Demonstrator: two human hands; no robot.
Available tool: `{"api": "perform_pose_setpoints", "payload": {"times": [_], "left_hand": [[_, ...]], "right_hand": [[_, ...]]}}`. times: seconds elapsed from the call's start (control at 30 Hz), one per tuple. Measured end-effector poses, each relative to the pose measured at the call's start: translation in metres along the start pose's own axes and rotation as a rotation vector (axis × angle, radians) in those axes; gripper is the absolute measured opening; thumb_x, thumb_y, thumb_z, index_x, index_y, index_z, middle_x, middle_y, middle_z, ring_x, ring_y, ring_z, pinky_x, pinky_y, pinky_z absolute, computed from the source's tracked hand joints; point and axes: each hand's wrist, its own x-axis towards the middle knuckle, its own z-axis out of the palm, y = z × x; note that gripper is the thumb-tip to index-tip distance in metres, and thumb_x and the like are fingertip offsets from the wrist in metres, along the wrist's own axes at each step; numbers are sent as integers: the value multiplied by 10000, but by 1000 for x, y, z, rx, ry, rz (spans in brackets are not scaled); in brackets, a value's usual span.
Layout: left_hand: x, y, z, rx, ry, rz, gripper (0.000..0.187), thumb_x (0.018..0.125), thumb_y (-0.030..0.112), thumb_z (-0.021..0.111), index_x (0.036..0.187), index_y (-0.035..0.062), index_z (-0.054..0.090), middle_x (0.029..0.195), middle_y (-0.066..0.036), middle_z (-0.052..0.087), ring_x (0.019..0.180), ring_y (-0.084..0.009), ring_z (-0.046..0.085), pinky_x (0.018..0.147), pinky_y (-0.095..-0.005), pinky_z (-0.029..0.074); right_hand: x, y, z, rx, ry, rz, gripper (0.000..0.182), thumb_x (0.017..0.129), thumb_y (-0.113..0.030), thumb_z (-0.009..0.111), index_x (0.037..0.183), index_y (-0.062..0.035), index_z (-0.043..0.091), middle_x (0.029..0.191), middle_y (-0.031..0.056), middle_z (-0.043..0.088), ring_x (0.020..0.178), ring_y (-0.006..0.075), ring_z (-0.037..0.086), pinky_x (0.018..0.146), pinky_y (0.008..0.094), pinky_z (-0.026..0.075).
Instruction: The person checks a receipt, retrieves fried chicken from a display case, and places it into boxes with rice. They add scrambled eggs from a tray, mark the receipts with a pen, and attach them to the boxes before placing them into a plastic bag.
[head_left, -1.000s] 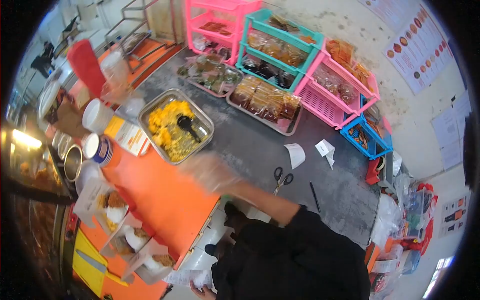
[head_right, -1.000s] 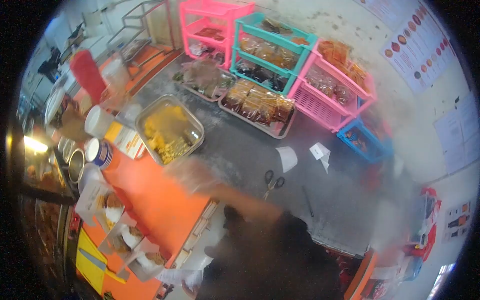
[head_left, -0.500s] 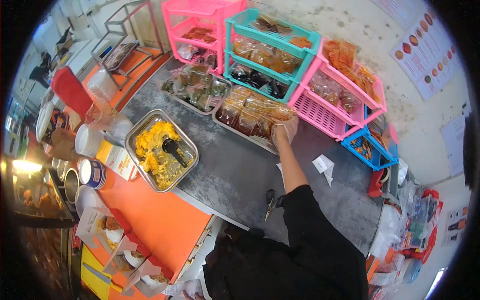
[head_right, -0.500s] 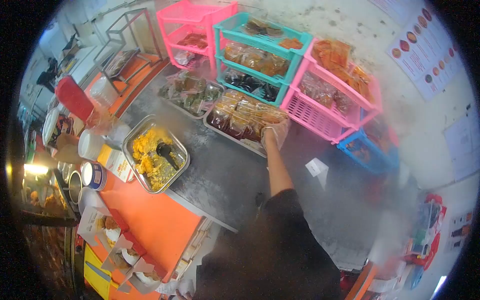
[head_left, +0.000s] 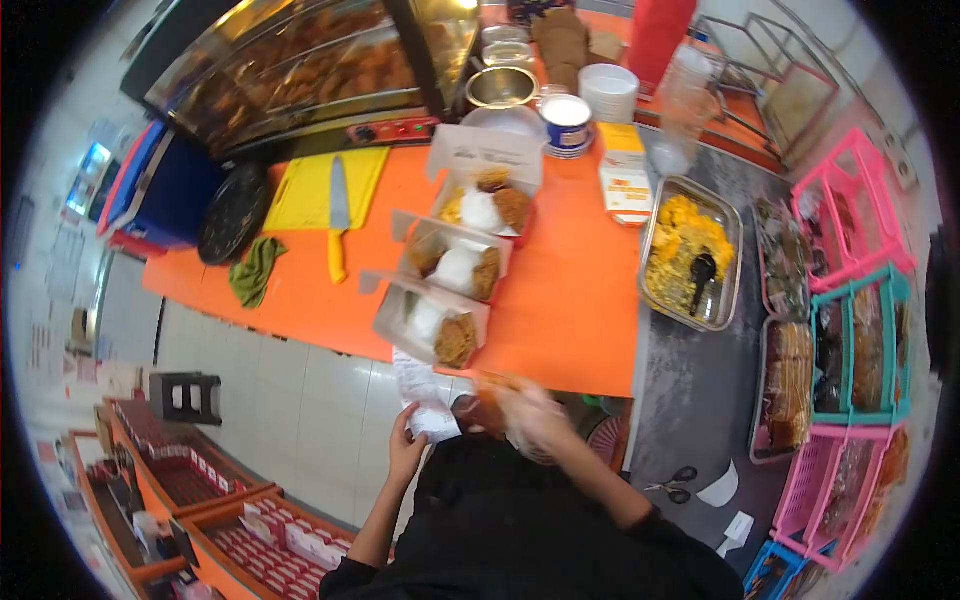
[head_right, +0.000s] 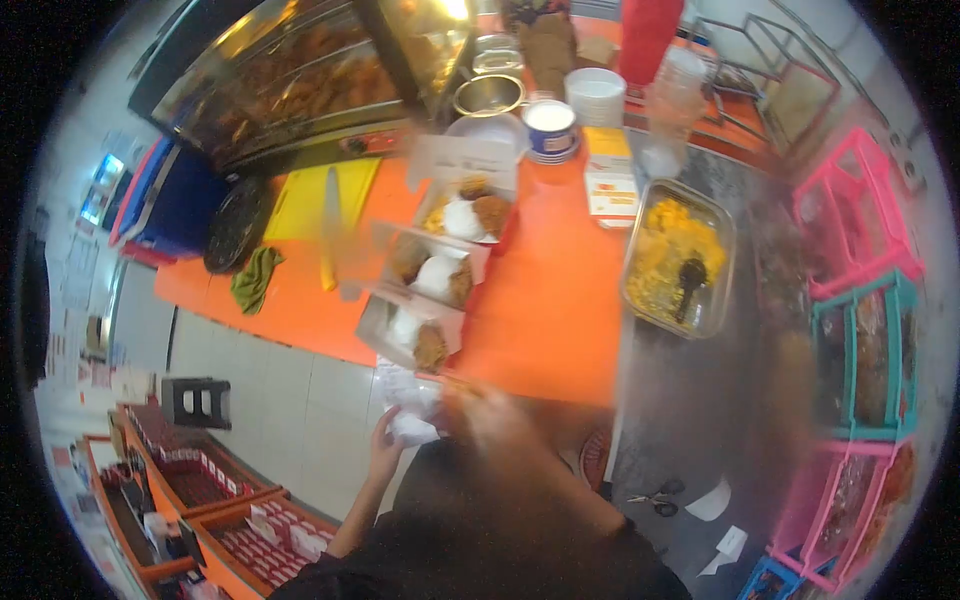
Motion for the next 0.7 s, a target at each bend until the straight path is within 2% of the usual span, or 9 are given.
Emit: {"api": "perform_pose_setpoints", "payload": {"times": [0.07,0.2,0.27,0.3,0.33,0.4,0.47,0.53,0.7], "left_hand": [[7,-6,-21,429,-95,207,579,681,-57,480,1251,37,433,1185,-129,483,1038,-258,525,877,-310,423],[26,-5,-57,559,-241,169,549,684,-44,516,1217,82,471,1141,-153,494,1056,-332,496,879,-367,430],[42,-9,-74,633,-181,305,482,693,-26,542,1164,69,508,1116,-150,514,1047,-333,505,878,-392,432],[48,5,-83,728,-171,399,430,714,-20,546,1135,64,525,1116,-149,514,1044,-322,512,880,-385,431],[55,21,-95,825,-156,494,378,734,-14,549,1105,60,543,1115,-149,514,1042,-311,520,882,-377,429],[73,68,-119,398,-403,363,251,780,39,572,1031,46,572,1143,-157,496,1041,-306,521,884,-369,424],[89,113,-145,354,-650,528,357,825,137,571,1158,26,504,1233,-173,440,1136,-318,455,947,-372,371],[105,155,-153,76,-631,735,585,872,338,506,1316,-3,335,1334,-184,359,1247,-324,343,1024,-379,277],[168,139,-164,-445,-513,320,755,889,540,297,1384,-19,185,1414,-183,251,1320,-292,229,1067,-370,172]], "right_hand": [[40,22,75,610,51,39,333,910,-145,495,1223,-39,453,1011,41,568,814,127,551,729,240,464],[106,51,114,547,149,217,395,910,-104,476,1294,-76,385,1091,48,536,790,112,535,698,240,470],[107,51,111,424,84,115,381,919,-158,465,1288,-111,386,1034,47,524,748,111,523,664,233,458],[89,46,120,-167,198,-246,345,921,-194,459,1251,-109,411,995,41,511,753,117,511,678,227,443],[78,34,133,-250,279,-397,352,921,-196,456,1258,-108,403,1013,44,504,778,120,503,695,232,437],[95,7,170,-63,409,-533,366,921,-198,448,1271,-105,388,1049,49,490,828,126,488,728,242,424],[149,-14,202,86,545,-639,381,922,-200,441,1284,-103,373,1085,55,476,879,132,473,761,251,412],[212,-24,226,220,672,-732,395,922,-203,434,1296,-101,358,1120,60,462,929,138,458,794,261,399],[288,-5,287,446,698,-630,431,924,-209,416,1329,-96,320,1210,73,428,1056,153,421,878,285,368]]}}
